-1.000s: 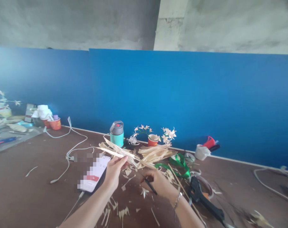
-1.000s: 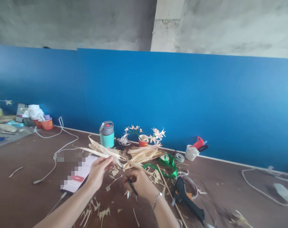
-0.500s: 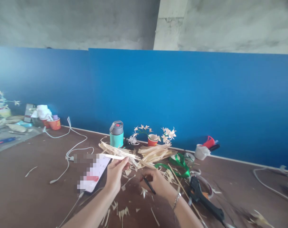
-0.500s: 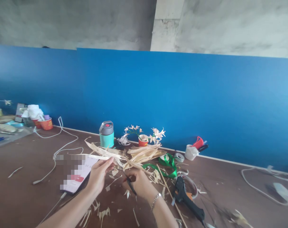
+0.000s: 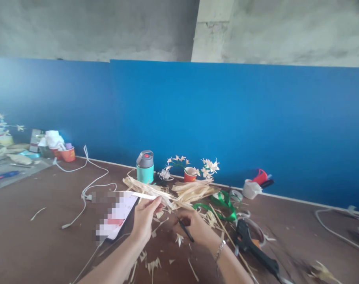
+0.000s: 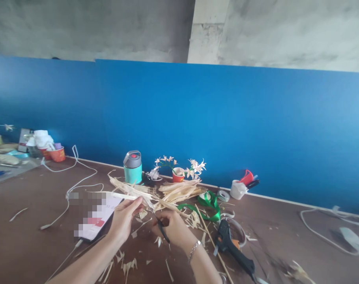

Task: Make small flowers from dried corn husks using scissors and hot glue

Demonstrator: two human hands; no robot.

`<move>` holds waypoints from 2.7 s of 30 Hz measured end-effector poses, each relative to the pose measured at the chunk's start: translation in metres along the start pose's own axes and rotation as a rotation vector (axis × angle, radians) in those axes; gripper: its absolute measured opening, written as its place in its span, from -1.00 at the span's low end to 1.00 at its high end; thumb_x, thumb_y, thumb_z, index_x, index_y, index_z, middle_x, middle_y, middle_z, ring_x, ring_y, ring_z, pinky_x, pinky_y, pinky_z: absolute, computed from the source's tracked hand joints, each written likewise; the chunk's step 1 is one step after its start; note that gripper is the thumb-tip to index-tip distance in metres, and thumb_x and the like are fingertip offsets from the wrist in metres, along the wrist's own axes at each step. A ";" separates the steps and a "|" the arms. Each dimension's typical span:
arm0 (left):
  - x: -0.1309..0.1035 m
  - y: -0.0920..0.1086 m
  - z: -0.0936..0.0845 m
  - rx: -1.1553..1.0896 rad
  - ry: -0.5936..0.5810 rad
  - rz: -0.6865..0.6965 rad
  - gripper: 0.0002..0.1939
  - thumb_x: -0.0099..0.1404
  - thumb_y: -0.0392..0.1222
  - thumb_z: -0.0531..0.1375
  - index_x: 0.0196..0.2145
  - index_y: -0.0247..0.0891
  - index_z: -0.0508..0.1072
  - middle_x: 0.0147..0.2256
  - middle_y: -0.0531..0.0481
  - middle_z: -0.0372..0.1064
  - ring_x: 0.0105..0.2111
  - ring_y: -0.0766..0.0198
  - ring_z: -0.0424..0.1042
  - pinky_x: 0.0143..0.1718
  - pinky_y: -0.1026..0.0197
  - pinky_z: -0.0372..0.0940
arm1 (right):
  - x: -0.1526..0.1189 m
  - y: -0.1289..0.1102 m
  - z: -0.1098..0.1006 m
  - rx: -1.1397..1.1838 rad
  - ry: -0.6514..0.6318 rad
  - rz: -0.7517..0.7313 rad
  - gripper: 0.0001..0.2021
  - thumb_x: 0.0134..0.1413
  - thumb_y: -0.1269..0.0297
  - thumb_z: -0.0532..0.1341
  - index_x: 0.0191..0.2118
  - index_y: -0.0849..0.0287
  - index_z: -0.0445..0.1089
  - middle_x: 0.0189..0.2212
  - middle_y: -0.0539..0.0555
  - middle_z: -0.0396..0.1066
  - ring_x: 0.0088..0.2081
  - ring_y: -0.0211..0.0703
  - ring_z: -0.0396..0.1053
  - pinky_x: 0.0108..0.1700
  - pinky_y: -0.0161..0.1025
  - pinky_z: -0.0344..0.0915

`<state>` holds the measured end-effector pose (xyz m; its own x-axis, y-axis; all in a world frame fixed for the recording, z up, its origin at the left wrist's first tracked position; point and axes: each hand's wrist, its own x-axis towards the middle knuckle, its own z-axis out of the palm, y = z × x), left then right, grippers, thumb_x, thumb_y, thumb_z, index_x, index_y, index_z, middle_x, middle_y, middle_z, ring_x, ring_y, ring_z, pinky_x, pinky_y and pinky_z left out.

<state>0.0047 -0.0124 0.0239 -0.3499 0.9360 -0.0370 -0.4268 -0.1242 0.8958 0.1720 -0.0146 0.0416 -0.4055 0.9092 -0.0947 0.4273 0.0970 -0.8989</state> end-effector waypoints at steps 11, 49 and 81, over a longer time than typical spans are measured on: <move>-0.001 0.000 0.001 -0.027 -0.005 -0.038 -0.76 -0.14 -0.14 0.39 -0.54 -0.36 0.52 -0.61 0.01 0.44 -0.54 0.32 0.43 -0.48 0.33 0.33 | 0.000 0.002 0.001 0.050 -0.015 -0.049 -0.88 -0.26 0.40 0.20 -0.47 0.28 0.42 -0.61 -0.02 0.36 -0.60 -0.35 0.21 -0.56 -0.42 0.12; -0.002 -0.007 0.003 -0.196 -0.038 -0.172 -0.78 -0.16 -0.21 0.41 -0.55 -0.38 0.50 -0.58 0.01 0.44 -0.54 0.36 0.44 -0.49 0.39 0.34 | 0.005 0.011 0.004 0.033 0.047 -0.179 -0.91 -0.21 0.39 0.21 -0.47 0.23 0.45 -0.60 -0.01 0.39 -0.58 -0.29 0.23 -0.52 -0.38 0.14; -0.005 -0.006 0.005 -0.155 -0.092 -0.204 -0.79 -0.15 -0.24 0.39 -0.52 -0.37 0.50 -0.56 0.02 0.46 -0.53 0.36 0.44 -0.48 0.39 0.34 | 0.003 0.007 0.005 -0.010 0.103 -0.222 -0.91 -0.19 0.42 0.16 -0.49 0.23 0.42 -0.60 -0.02 0.35 -0.57 -0.28 0.20 -0.53 -0.37 0.11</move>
<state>0.0133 -0.0147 0.0206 -0.1695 0.9720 -0.1626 -0.6059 0.0273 0.7951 0.1699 -0.0127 0.0329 -0.4061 0.9015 0.1498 0.3449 0.3030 -0.8884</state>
